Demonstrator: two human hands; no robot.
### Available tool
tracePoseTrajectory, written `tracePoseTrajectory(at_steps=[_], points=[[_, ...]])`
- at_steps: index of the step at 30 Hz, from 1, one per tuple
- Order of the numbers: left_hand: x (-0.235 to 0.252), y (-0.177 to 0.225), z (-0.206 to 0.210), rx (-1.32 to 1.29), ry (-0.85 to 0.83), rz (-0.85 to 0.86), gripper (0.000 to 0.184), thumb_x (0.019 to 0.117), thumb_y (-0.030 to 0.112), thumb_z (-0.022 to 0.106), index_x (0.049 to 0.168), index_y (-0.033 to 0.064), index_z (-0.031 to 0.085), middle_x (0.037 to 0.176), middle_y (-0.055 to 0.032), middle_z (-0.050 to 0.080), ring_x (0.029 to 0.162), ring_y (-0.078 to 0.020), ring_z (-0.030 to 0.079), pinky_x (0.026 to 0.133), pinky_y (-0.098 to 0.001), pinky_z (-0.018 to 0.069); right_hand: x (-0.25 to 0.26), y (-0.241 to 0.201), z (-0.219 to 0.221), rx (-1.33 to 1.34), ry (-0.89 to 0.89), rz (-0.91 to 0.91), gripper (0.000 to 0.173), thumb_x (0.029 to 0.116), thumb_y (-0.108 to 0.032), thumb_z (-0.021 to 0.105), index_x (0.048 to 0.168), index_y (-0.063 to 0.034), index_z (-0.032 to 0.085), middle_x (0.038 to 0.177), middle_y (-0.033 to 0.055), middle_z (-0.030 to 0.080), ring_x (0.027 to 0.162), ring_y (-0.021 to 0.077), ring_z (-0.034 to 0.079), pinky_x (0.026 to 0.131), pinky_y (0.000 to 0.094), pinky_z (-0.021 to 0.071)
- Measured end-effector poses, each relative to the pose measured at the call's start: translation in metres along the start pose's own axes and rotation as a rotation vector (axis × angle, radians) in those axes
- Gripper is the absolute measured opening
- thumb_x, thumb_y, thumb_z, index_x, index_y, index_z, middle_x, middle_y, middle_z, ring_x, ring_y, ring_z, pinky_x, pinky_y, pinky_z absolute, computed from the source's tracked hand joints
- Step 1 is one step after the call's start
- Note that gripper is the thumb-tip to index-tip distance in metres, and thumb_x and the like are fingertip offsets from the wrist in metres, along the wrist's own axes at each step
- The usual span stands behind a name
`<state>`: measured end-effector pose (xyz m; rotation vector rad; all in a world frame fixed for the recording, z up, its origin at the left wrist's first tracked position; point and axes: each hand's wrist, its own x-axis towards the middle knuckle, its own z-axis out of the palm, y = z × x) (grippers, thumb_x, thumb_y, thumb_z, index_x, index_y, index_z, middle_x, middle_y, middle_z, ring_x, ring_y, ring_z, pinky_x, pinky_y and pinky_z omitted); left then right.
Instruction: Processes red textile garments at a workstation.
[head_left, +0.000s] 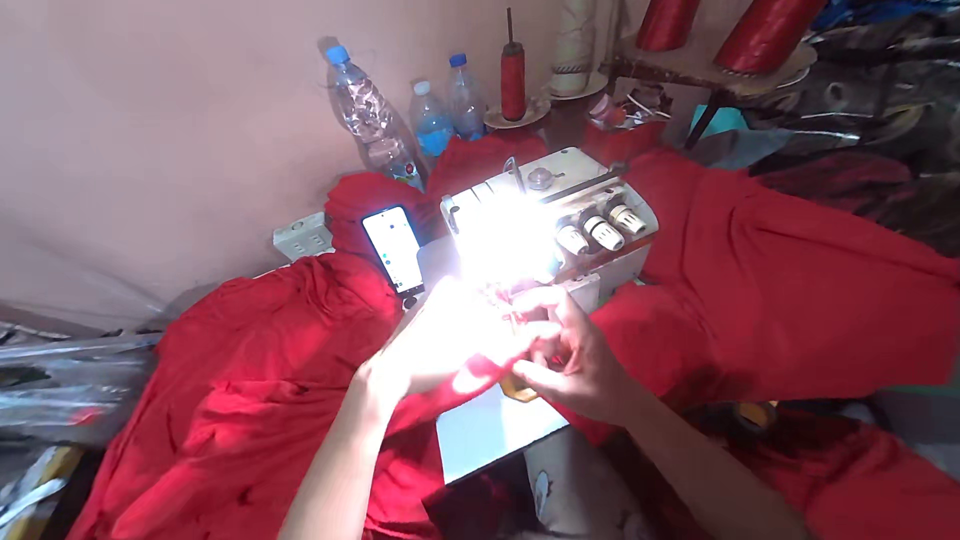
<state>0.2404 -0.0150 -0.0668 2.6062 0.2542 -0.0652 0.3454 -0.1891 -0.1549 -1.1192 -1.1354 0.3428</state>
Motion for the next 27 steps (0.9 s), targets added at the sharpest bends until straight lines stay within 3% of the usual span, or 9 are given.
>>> tracePoseTrajectory(at_steps=[6, 9, 12, 14, 16, 18, 20, 23, 27], points=[[-0.004, -0.015, 0.011, 0.176, 0.289, 0.055, 0.026, 0.0904, 0.029, 0.063, 0.098, 0.0073, 0.076, 0.099, -0.0104, 0.064, 0.102, -0.0297, 0.058, 0.087, -0.0506, 0.0466, -0.015, 0.016, -0.004, 0.018, 0.050, 0.091, 0.050, 0.0816, -0.001, 0.068, 0.125, 0.0048, 0.044, 0.086, -0.0036, 0.069, 0.056, -0.0081, 0.046, 0.051, 0.0109, 0.0387], [-0.023, 0.015, 0.028, 0.212, 0.398, 0.247, 0.030, 0.0925, 0.031, 0.054, 0.098, 0.0138, 0.078, 0.098, -0.0021, 0.072, 0.101, -0.0193, 0.061, 0.089, -0.0466, 0.0409, -0.005, 0.023, -0.009, -0.066, 0.030, 0.150, 0.049, 0.0831, -0.006, 0.068, 0.126, 0.0055, 0.047, 0.087, -0.0019, 0.068, 0.056, -0.0073, 0.044, 0.051, 0.0115, 0.0376], [-0.033, 0.045, 0.062, 0.383, 0.344, 0.338, 0.030, 0.0913, 0.024, 0.053, 0.098, 0.0039, 0.074, 0.104, -0.0137, 0.074, 0.105, -0.0304, 0.070, 0.091, -0.0523, 0.0528, 0.000, 0.020, -0.013, -0.065, -0.035, 0.182, 0.049, 0.0823, -0.004, 0.063, 0.128, 0.0036, 0.048, 0.094, -0.0011, 0.069, 0.060, -0.0067, 0.051, 0.055, 0.0124, 0.0434], [-0.027, 0.044, 0.067, 0.504, 0.395, 0.237, 0.033, 0.0895, 0.022, 0.050, 0.104, 0.0041, 0.075, 0.108, -0.0155, 0.073, 0.108, -0.0348, 0.068, 0.089, -0.0554, 0.0510, 0.001, 0.019, -0.017, -0.064, -0.080, 0.179, 0.047, 0.0846, -0.004, 0.064, 0.129, 0.0031, 0.048, 0.094, -0.0003, 0.068, 0.061, -0.0055, 0.052, 0.055, 0.0128, 0.0446], [-0.014, 0.033, 0.052, 0.594, 0.466, 0.068, 0.027, 0.0902, 0.022, 0.058, 0.104, 0.0071, 0.076, 0.100, -0.0156, 0.070, 0.100, -0.0382, 0.066, 0.075, -0.0583, 0.0460, 0.003, 0.020, -0.018, -0.089, -0.083, 0.171, 0.044, 0.0863, -0.006, 0.065, 0.127, 0.0019, 0.050, 0.095, 0.0001, 0.069, 0.058, -0.0054, 0.050, 0.053, 0.0127, 0.0429], [-0.001, 0.017, 0.031, 0.598, 0.398, -0.098, 0.025, 0.0916, 0.020, 0.068, 0.109, 0.0031, 0.074, 0.113, -0.0241, 0.067, 0.114, -0.0503, 0.059, 0.085, -0.0709, 0.0455, 0.006, 0.021, -0.018, -0.120, -0.079, 0.157, 0.043, 0.0864, -0.008, 0.066, 0.126, 0.0018, 0.052, 0.093, 0.0004, 0.069, 0.058, -0.0051, 0.048, 0.053, 0.0127, 0.0421], [0.007, -0.007, 0.014, 0.487, 0.351, -0.131, 0.020, 0.0972, 0.018, 0.065, 0.109, 0.0049, 0.075, 0.129, -0.0220, 0.062, 0.128, -0.0494, 0.048, 0.098, -0.0664, 0.0404, 0.009, 0.020, -0.018, -0.149, -0.084, 0.128, 0.043, 0.0869, -0.013, 0.067, 0.125, 0.0026, 0.053, 0.091, 0.0010, 0.068, 0.060, -0.0044, 0.050, 0.056, 0.0131, 0.0428], [0.006, -0.028, 0.001, 0.252, 0.443, 0.108, 0.021, 0.0931, 0.021, 0.065, 0.093, 0.0032, 0.076, 0.119, -0.0148, 0.067, 0.122, -0.0349, 0.054, 0.102, -0.0523, 0.0429, 0.011, 0.020, -0.017, -0.154, -0.083, 0.077, 0.040, 0.0890, -0.017, 0.069, 0.121, 0.0028, 0.056, 0.086, 0.0001, 0.066, 0.062, -0.0049, 0.050, 0.058, 0.0116, 0.0431], [0.006, -0.032, 0.008, 0.114, 0.481, 0.165, 0.026, 0.0903, 0.020, 0.066, 0.107, 0.0004, 0.070, 0.109, -0.0132, 0.068, 0.109, -0.0248, 0.062, 0.095, -0.0427, 0.0486, 0.011, 0.017, -0.014, -0.210, -0.072, 0.023, 0.041, 0.0894, -0.019, 0.070, 0.121, 0.0037, 0.058, 0.085, 0.0020, 0.068, 0.065, -0.0028, 0.053, 0.060, 0.0127, 0.0441]])
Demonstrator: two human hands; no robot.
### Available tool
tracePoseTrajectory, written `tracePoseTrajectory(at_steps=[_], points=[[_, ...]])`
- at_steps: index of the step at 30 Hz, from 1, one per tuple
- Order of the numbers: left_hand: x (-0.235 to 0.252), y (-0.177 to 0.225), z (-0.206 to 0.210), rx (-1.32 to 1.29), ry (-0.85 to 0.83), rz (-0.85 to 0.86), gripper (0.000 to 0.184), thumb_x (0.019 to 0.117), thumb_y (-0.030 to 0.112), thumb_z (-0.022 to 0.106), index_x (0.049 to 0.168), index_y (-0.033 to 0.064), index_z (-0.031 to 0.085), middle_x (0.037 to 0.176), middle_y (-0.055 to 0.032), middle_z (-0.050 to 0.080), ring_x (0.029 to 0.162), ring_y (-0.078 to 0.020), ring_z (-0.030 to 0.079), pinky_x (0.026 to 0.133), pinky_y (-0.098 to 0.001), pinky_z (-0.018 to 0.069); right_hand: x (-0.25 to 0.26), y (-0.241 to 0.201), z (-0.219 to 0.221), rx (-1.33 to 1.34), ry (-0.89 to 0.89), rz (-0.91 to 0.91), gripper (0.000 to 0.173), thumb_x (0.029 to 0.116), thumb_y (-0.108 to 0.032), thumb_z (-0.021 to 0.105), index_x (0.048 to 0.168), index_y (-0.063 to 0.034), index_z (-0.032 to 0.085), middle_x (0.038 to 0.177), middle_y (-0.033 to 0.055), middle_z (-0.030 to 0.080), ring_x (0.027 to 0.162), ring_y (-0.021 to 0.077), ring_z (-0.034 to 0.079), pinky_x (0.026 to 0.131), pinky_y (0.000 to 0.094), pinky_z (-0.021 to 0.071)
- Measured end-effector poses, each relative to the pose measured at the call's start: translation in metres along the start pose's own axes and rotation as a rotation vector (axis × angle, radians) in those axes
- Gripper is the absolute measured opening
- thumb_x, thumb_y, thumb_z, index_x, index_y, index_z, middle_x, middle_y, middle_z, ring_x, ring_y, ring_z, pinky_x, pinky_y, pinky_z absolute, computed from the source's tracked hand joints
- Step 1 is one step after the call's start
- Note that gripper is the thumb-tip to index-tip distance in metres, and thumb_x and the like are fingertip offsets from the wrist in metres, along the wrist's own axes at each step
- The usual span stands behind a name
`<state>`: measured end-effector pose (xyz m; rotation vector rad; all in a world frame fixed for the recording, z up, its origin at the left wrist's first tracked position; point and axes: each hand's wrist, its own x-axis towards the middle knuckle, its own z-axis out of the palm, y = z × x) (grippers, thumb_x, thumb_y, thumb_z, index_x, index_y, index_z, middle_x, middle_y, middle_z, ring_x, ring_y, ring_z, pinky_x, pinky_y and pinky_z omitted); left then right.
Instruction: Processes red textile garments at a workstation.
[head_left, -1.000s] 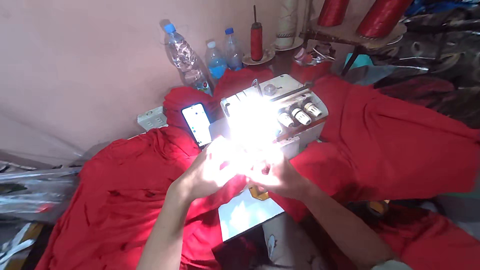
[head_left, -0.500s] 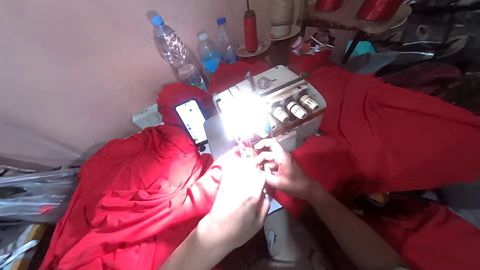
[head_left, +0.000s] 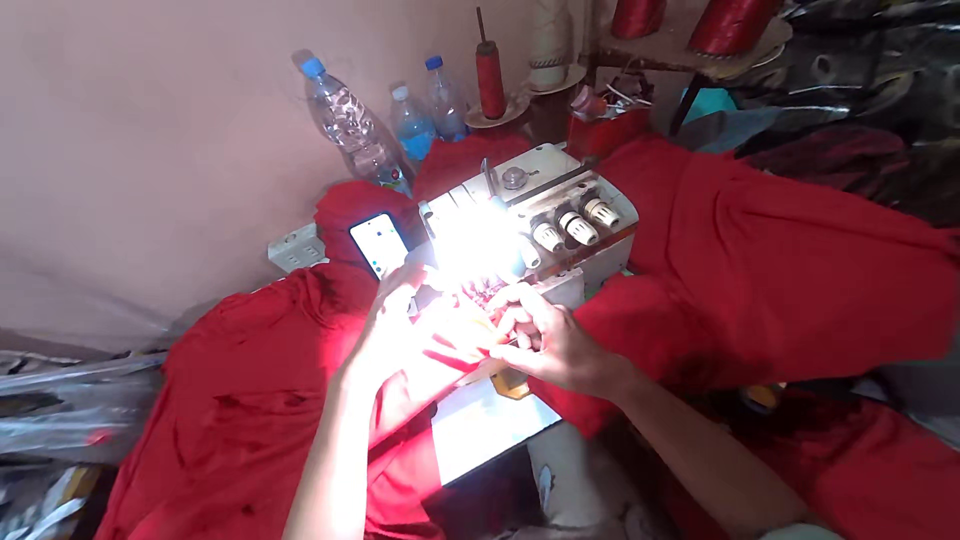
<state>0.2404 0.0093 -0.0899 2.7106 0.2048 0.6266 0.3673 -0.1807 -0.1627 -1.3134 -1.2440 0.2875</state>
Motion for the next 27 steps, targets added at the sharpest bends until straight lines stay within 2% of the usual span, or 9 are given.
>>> tracePoseTrajectory(at_steps=[4, 6, 12, 17, 19, 21, 24, 26, 27], points=[[-0.002, 0.011, 0.009, -0.133, -0.172, -0.240, 0.031, 0.0947, 0.008, 0.061, 0.124, -0.0027, 0.061, 0.108, -0.0140, 0.068, 0.093, -0.0154, 0.067, 0.084, -0.0335, 0.0562, -0.001, 0.000, 0.003, -0.055, 0.022, -0.069, 0.041, 0.0912, -0.019, 0.069, 0.121, 0.0064, 0.060, 0.085, 0.0051, 0.070, 0.064, 0.0004, 0.055, 0.062, 0.0145, 0.0461], [-0.003, 0.011, 0.010, -0.168, -0.192, -0.246, 0.029, 0.0939, 0.009, 0.062, 0.121, -0.0014, 0.062, 0.103, -0.0092, 0.067, 0.090, -0.0086, 0.065, 0.082, -0.0260, 0.0542, -0.002, 0.001, 0.003, -0.092, 0.029, -0.114, 0.041, 0.0905, -0.016, 0.069, 0.123, 0.0065, 0.060, 0.086, 0.0070, 0.072, 0.064, 0.0038, 0.058, 0.061, 0.0170, 0.0481], [0.000, 0.010, 0.003, -0.089, -0.173, -0.149, 0.018, 0.0953, 0.015, 0.064, 0.102, -0.0003, 0.071, 0.101, -0.0102, 0.068, 0.093, -0.0128, 0.063, 0.084, -0.0298, 0.0521, -0.004, 0.000, 0.001, -0.154, 0.031, -0.100, 0.038, 0.0909, -0.019, 0.068, 0.120, 0.0049, 0.062, 0.081, 0.0058, 0.069, 0.061, 0.0048, 0.055, 0.059, 0.0178, 0.0470], [-0.005, 0.004, 0.004, -0.518, -0.136, -0.153, 0.013, 0.0895, 0.007, 0.057, 0.093, 0.0033, 0.069, 0.096, 0.0045, 0.067, 0.094, 0.0049, 0.061, 0.088, -0.0149, 0.0505, 0.000, -0.003, 0.004, -0.187, 0.004, 0.021, 0.031, 0.0945, -0.026, 0.065, 0.111, -0.0002, 0.071, 0.077, 0.0061, 0.066, 0.065, 0.0108, 0.058, 0.063, 0.0269, 0.0490], [-0.007, -0.005, 0.011, -0.505, -0.222, -0.104, 0.021, 0.0944, 0.013, 0.056, 0.106, 0.0023, 0.070, 0.105, 0.0012, 0.069, 0.102, 0.0011, 0.062, 0.095, -0.0200, 0.0506, -0.004, -0.005, 0.005, -0.181, 0.028, -0.065, 0.020, 0.0933, -0.017, 0.065, 0.092, 0.0002, 0.075, 0.085, 0.0119, 0.069, 0.075, 0.0145, 0.064, 0.069, 0.0276, 0.0518], [-0.003, -0.003, 0.011, -0.289, -0.335, -0.120, 0.031, 0.0986, 0.023, 0.056, 0.118, 0.0028, 0.068, 0.114, -0.0065, 0.068, 0.110, -0.0111, 0.062, 0.099, -0.0327, 0.0486, -0.014, -0.010, 0.005, -0.131, 0.081, -0.156, 0.016, 0.0909, -0.016, 0.068, 0.088, -0.0027, 0.076, 0.093, 0.0138, 0.065, 0.078, 0.0075, 0.058, 0.069, 0.0164, 0.0482], [0.008, 0.014, 0.006, -0.020, -0.347, -0.078, 0.028, 0.0991, 0.028, 0.057, 0.104, 0.0056, 0.073, 0.101, -0.0075, 0.069, 0.099, -0.0179, 0.064, 0.088, -0.0387, 0.0508, -0.031, -0.008, 0.007, -0.071, 0.122, -0.130, 0.014, 0.0901, -0.017, 0.069, 0.089, -0.0054, 0.077, 0.098, 0.0117, 0.058, 0.084, 0.0014, 0.052, 0.070, 0.0096, 0.0422], [0.006, 0.013, 0.000, -0.042, -0.271, -0.054, 0.026, 0.0960, 0.026, 0.060, 0.099, 0.0049, 0.074, 0.096, -0.0061, 0.066, 0.096, -0.0171, 0.062, 0.086, -0.0372, 0.0502, -0.032, -0.002, 0.007, -0.115, 0.141, -0.079, 0.016, 0.0891, -0.019, 0.069, 0.088, -0.0056, 0.077, 0.094, 0.0107, 0.058, 0.079, 0.0033, 0.052, 0.065, 0.0125, 0.0424], [0.002, 0.018, -0.005, -0.099, -0.221, -0.045, 0.025, 0.0949, 0.027, 0.061, 0.099, 0.0067, 0.075, 0.097, -0.0014, 0.067, 0.097, -0.0100, 0.060, 0.089, -0.0299, 0.0497, -0.029, 0.001, 0.006, -0.151, 0.149, -0.054, 0.017, 0.0891, -0.020, 0.069, 0.089, -0.0054, 0.077, 0.093, 0.0109, 0.059, 0.077, 0.0053, 0.053, 0.064, 0.0151, 0.0440]])
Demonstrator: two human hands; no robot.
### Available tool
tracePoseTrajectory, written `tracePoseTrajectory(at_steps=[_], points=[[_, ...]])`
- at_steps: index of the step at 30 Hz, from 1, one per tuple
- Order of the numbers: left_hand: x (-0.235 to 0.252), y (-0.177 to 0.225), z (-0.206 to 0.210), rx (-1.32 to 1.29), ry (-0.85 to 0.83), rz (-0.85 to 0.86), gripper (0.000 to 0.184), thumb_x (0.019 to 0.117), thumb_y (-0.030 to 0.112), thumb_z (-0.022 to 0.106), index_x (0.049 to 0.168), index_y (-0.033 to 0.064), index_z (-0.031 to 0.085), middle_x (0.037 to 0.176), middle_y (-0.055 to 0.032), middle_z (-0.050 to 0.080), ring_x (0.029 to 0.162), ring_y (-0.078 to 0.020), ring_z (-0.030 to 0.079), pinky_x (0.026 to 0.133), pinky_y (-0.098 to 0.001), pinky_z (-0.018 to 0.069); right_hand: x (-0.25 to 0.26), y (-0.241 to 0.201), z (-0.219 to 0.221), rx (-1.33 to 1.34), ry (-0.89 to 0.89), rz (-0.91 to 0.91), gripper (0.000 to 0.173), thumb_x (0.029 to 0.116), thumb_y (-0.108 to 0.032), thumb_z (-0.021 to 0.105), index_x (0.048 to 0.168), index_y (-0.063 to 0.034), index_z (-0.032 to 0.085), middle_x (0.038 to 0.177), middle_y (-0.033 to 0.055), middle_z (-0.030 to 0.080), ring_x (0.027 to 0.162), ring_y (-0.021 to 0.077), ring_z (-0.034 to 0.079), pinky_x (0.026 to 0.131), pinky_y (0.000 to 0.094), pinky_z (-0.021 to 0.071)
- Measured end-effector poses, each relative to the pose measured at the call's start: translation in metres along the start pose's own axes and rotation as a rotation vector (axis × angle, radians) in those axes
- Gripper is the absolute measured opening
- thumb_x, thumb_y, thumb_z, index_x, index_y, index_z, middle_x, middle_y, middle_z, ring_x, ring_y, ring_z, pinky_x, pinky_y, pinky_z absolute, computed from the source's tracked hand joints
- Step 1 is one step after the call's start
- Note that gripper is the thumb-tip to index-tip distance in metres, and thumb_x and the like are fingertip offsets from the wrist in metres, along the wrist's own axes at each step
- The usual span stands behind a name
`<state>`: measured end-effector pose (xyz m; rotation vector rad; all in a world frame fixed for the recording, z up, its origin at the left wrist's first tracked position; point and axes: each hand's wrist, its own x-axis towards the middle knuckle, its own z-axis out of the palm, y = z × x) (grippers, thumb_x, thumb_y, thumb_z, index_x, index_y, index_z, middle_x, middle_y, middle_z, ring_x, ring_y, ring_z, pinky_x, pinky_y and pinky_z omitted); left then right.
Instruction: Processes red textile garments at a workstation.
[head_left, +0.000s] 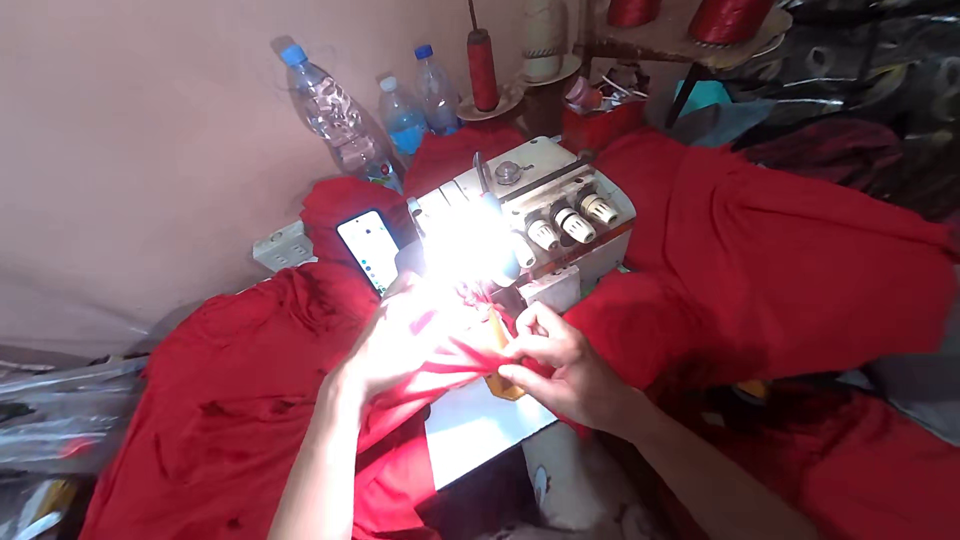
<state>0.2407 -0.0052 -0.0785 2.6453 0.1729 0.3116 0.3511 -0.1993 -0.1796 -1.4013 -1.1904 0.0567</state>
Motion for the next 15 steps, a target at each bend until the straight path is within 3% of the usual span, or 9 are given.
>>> tracePoseTrajectory(at_steps=[2, 4, 5, 7, 8, 9, 11, 14, 15], points=[[-0.013, 0.019, 0.003, -0.064, 0.052, 0.102, 0.027, 0.0951, 0.027, 0.058, 0.102, 0.0077, 0.076, 0.101, 0.0011, 0.069, 0.103, -0.0030, 0.060, 0.095, -0.0211, 0.0485, 0.006, 0.005, 0.000, -0.070, -0.011, 0.035, 0.018, 0.0898, -0.019, 0.067, 0.091, -0.0039, 0.077, 0.095, 0.0128, 0.062, 0.078, 0.0110, 0.057, 0.065, 0.0216, 0.0480], [-0.029, 0.048, 0.021, 0.084, 0.069, 0.223, 0.031, 0.0969, 0.027, 0.053, 0.098, 0.0067, 0.076, 0.103, -0.0079, 0.073, 0.108, -0.0161, 0.065, 0.098, -0.0361, 0.0479, 0.011, 0.008, -0.002, -0.105, -0.052, 0.049, 0.017, 0.0881, -0.014, 0.064, 0.093, -0.0029, 0.076, 0.096, 0.0139, 0.063, 0.082, 0.0163, 0.061, 0.069, 0.0285, 0.0515], [-0.035, 0.061, 0.032, 0.235, 0.087, 0.286, 0.029, 0.0956, 0.024, 0.052, 0.094, 0.0074, 0.075, 0.099, -0.0097, 0.074, 0.103, -0.0230, 0.069, 0.090, -0.0431, 0.0529, 0.012, 0.008, -0.004, -0.094, -0.080, 0.030, 0.017, 0.0869, -0.011, 0.065, 0.096, -0.0028, 0.077, 0.098, 0.0146, 0.064, 0.085, 0.0180, 0.062, 0.073, 0.0305, 0.0528], [-0.039, 0.071, 0.050, 0.450, 0.123, 0.361, 0.024, 0.0927, 0.020, 0.050, 0.085, 0.0082, 0.070, 0.087, -0.0077, 0.069, 0.085, -0.0252, 0.069, 0.071, -0.0399, 0.0547, 0.009, 0.010, -0.007, -0.023, -0.116, -0.086, 0.018, 0.0835, -0.008, 0.065, 0.096, -0.0031, 0.077, 0.099, 0.0152, 0.063, 0.086, 0.0164, 0.061, 0.074, 0.0263, 0.0518], [-0.038, 0.068, 0.049, 0.480, 0.118, 0.352, 0.026, 0.0926, 0.021, 0.050, 0.087, 0.0083, 0.071, 0.088, -0.0078, 0.071, 0.084, -0.0250, 0.070, 0.068, -0.0406, 0.0558, 0.006, 0.010, -0.009, 0.021, -0.128, -0.129, 0.016, 0.0847, -0.008, 0.065, 0.095, -0.0025, 0.077, 0.098, 0.0154, 0.062, 0.087, 0.0148, 0.059, 0.075, 0.0229, 0.0500], [-0.035, 0.062, 0.042, 0.467, 0.094, 0.311, 0.032, 0.0935, 0.026, 0.048, 0.095, 0.0086, 0.075, 0.093, -0.0085, 0.074, 0.089, -0.0257, 0.072, 0.072, -0.0448, 0.0559, 0.004, 0.010, -0.010, 0.026, -0.126, -0.145, 0.016, 0.0876, -0.010, 0.065, 0.096, -0.0033, 0.077, 0.096, 0.0151, 0.062, 0.087, 0.0140, 0.060, 0.074, 0.0221, 0.0502], [-0.024, 0.045, 0.025, 0.413, 0.046, 0.187, 0.040, 0.0955, 0.034, 0.046, 0.105, 0.0098, 0.076, 0.105, -0.0100, 0.073, 0.103, -0.0298, 0.066, 0.082, -0.0537, 0.0453, 0.001, 0.014, -0.010, 0.008, -0.115, -0.117, 0.016, 0.0932, -0.015, 0.066, 0.097, -0.0048, 0.078, 0.094, 0.0128, 0.062, 0.084, 0.0118, 0.059, 0.071, 0.0206, 0.0497], [-0.029, 0.046, 0.027, 0.367, 0.168, 0.190, 0.036, 0.0931, 0.034, 0.051, 0.097, 0.0112, 0.078, 0.096, -0.0080, 0.072, 0.098, -0.0292, 0.064, 0.086, -0.0560, 0.0415, 0.003, 0.017, -0.008, -0.012, -0.099, -0.069, 0.016, 0.0930, -0.014, 0.065, 0.097, -0.0067, 0.079, 0.094, 0.0111, 0.062, 0.083, 0.0104, 0.059, 0.069, 0.0204, 0.0491], [-0.038, 0.060, 0.039, 0.434, 0.223, 0.216, 0.031, 0.0921, 0.030, 0.052, 0.089, 0.0119, 0.077, 0.092, -0.0083, 0.074, 0.095, -0.0295, 0.068, 0.085, -0.0552, 0.0449, 0.003, 0.018, -0.006, -0.016, -0.084, -0.065, 0.017, 0.0909, -0.011, 0.064, 0.098, -0.0077, 0.080, 0.094, 0.0111, 0.063, 0.083, 0.0107, 0.059, 0.070, 0.0208, 0.0491]])
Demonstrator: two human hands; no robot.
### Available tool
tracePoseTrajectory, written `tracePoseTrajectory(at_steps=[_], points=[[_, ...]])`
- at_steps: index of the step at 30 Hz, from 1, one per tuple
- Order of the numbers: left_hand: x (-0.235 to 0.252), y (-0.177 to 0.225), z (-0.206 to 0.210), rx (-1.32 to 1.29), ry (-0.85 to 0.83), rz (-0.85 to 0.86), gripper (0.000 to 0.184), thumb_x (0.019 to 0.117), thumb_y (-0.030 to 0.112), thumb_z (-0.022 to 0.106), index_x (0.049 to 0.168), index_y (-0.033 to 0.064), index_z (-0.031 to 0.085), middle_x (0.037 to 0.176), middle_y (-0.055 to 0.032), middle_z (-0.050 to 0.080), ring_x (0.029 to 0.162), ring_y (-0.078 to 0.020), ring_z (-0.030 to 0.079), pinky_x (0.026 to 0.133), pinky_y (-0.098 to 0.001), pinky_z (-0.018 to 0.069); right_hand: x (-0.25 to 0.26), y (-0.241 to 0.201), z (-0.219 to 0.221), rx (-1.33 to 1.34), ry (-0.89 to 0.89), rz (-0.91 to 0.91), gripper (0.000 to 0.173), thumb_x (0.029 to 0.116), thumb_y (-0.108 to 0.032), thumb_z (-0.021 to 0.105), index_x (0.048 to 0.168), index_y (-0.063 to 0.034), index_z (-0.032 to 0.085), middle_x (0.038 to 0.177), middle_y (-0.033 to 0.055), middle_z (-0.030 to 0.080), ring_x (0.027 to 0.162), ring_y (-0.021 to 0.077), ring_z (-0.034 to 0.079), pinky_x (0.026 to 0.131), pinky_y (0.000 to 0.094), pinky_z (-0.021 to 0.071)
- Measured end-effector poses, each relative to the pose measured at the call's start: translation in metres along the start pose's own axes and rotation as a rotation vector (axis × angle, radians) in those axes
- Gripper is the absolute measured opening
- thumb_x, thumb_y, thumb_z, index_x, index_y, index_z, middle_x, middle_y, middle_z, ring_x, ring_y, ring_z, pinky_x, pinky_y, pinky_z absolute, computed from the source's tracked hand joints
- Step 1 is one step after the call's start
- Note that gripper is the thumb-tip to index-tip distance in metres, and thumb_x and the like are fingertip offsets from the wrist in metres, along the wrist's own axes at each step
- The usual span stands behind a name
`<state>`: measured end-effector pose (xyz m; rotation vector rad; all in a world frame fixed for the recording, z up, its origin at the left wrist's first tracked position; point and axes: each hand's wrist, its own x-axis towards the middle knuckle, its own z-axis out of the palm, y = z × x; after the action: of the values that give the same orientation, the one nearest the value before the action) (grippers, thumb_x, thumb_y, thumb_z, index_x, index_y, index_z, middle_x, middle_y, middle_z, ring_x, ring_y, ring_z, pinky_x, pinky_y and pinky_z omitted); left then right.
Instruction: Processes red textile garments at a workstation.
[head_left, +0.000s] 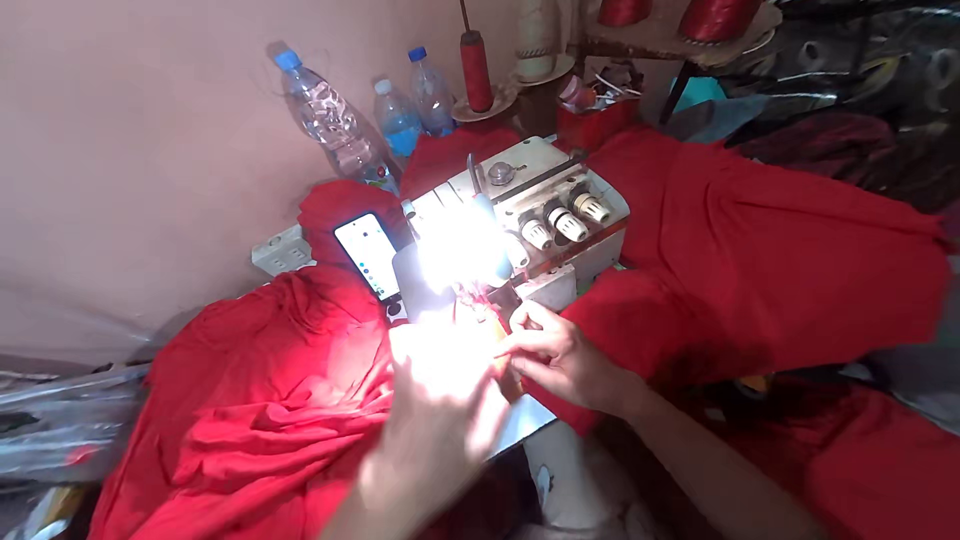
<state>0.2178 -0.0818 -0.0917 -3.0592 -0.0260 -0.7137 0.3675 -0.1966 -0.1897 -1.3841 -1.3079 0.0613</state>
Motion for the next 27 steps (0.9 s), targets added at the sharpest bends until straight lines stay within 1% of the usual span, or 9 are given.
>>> tracePoseTrajectory(at_steps=[2, 5, 8, 10, 14, 17, 22, 25, 27], points=[[-0.016, 0.037, 0.022, 0.297, 0.093, -0.004, 0.017, 0.0852, 0.021, 0.058, 0.079, 0.0148, 0.072, 0.084, -0.0044, 0.071, 0.084, -0.0251, 0.068, 0.077, -0.0457, 0.0464, -0.001, 0.003, 0.002, 0.019, 0.017, 0.016, 0.021, 0.0879, -0.007, 0.063, 0.099, -0.0089, 0.081, 0.094, 0.0104, 0.063, 0.087, 0.0099, 0.059, 0.075, 0.0194, 0.0483], [-0.020, 0.048, 0.058, 0.518, 0.208, -0.100, 0.009, 0.0834, 0.014, 0.065, 0.078, 0.0137, 0.072, 0.080, -0.0029, 0.068, 0.077, -0.0218, 0.062, 0.077, -0.0424, 0.0363, -0.005, 0.003, 0.001, 0.108, 0.052, 0.036, 0.021, 0.0899, -0.006, 0.062, 0.101, -0.0060, 0.080, 0.096, 0.0088, 0.062, 0.090, 0.0034, 0.056, 0.079, 0.0122, 0.0457], [-0.009, 0.031, 0.066, 0.458, 0.299, -0.131, 0.016, 0.0882, 0.015, 0.063, 0.083, 0.0070, 0.076, 0.072, -0.0073, 0.068, 0.066, -0.0243, 0.064, 0.060, -0.0380, 0.0470, -0.012, -0.002, -0.002, 0.132, 0.097, 0.092, 0.025, 0.0913, -0.009, 0.061, 0.111, -0.0030, 0.076, 0.102, 0.0083, 0.061, 0.073, -0.0054, 0.050, 0.063, 0.0069, 0.0414], [-0.005, 0.022, 0.065, 0.327, 0.298, -0.161, 0.021, 0.0882, 0.019, 0.064, 0.091, 0.0053, 0.079, 0.085, -0.0126, 0.074, 0.079, -0.0315, 0.071, 0.067, -0.0460, 0.0524, -0.017, -0.004, -0.006, 0.101, 0.101, 0.125, 0.030, 0.0926, -0.012, 0.061, 0.118, -0.0023, 0.073, 0.105, 0.0089, 0.062, 0.067, -0.0067, 0.045, 0.057, 0.0073, 0.0376], [0.002, 0.001, 0.061, -0.116, 0.237, -0.374, 0.022, 0.0926, 0.023, 0.063, 0.097, 0.0088, 0.079, 0.108, -0.0121, 0.074, 0.109, -0.0326, 0.066, 0.096, -0.0544, 0.0465, -0.021, -0.005, -0.010, 0.041, 0.102, 0.128, 0.031, 0.0945, -0.017, 0.060, 0.120, -0.0019, 0.070, 0.108, 0.0061, 0.064, 0.069, -0.0079, 0.046, 0.058, 0.0069, 0.0378], [0.008, -0.018, 0.061, -0.262, 0.168, -0.528, 0.017, 0.0935, 0.018, 0.066, 0.095, 0.0038, 0.076, 0.105, -0.0165, 0.070, 0.109, -0.0355, 0.063, 0.094, -0.0562, 0.0477, -0.021, -0.011, -0.011, 0.013, 0.095, 0.149, 0.033, 0.0935, -0.017, 0.060, 0.121, 0.0007, 0.068, 0.102, 0.0035, 0.064, 0.067, -0.0078, 0.046, 0.056, 0.0075, 0.0380], [0.001, -0.023, 0.048, -0.196, 0.019, -0.703, 0.027, 0.0973, 0.024, 0.063, 0.116, 0.0079, 0.074, 0.126, -0.0181, 0.066, 0.126, -0.0390, 0.054, 0.098, -0.0600, 0.0429, -0.017, -0.034, 0.002, -0.018, 0.018, 0.148, 0.030, 0.0968, -0.021, 0.059, 0.112, 0.0023, 0.070, 0.088, 0.0007, 0.068, 0.069, -0.0064, 0.055, 0.063, 0.0099, 0.0477], [-0.032, -0.004, 0.035, -0.047, 0.220, -0.737, 0.018, 0.0895, 0.021, 0.070, 0.090, 0.0051, 0.077, 0.093, -0.0142, 0.071, 0.098, -0.0363, 0.066, 0.083, -0.0542, 0.0486, -0.017, -0.037, 0.011, -0.002, -0.071, 0.129, 0.028, 0.0997, -0.024, 0.057, 0.100, -0.0013, 0.073, 0.081, -0.0021, 0.070, 0.064, -0.0077, 0.058, 0.060, 0.0098, 0.0493], [-0.054, 0.017, 0.027, 0.008, 0.283, -0.693, 0.015, 0.0860, 0.017, 0.071, 0.090, 0.0053, 0.079, 0.095, -0.0140, 0.075, 0.096, -0.0355, 0.069, 0.082, -0.0527, 0.0502, -0.018, -0.034, 0.020, -0.002, -0.119, 0.148, 0.033, 0.1010, -0.026, 0.053, 0.092, -0.0015, 0.073, 0.074, -0.0038, 0.068, 0.059, -0.0087, 0.056, 0.056, 0.0099, 0.0482]])
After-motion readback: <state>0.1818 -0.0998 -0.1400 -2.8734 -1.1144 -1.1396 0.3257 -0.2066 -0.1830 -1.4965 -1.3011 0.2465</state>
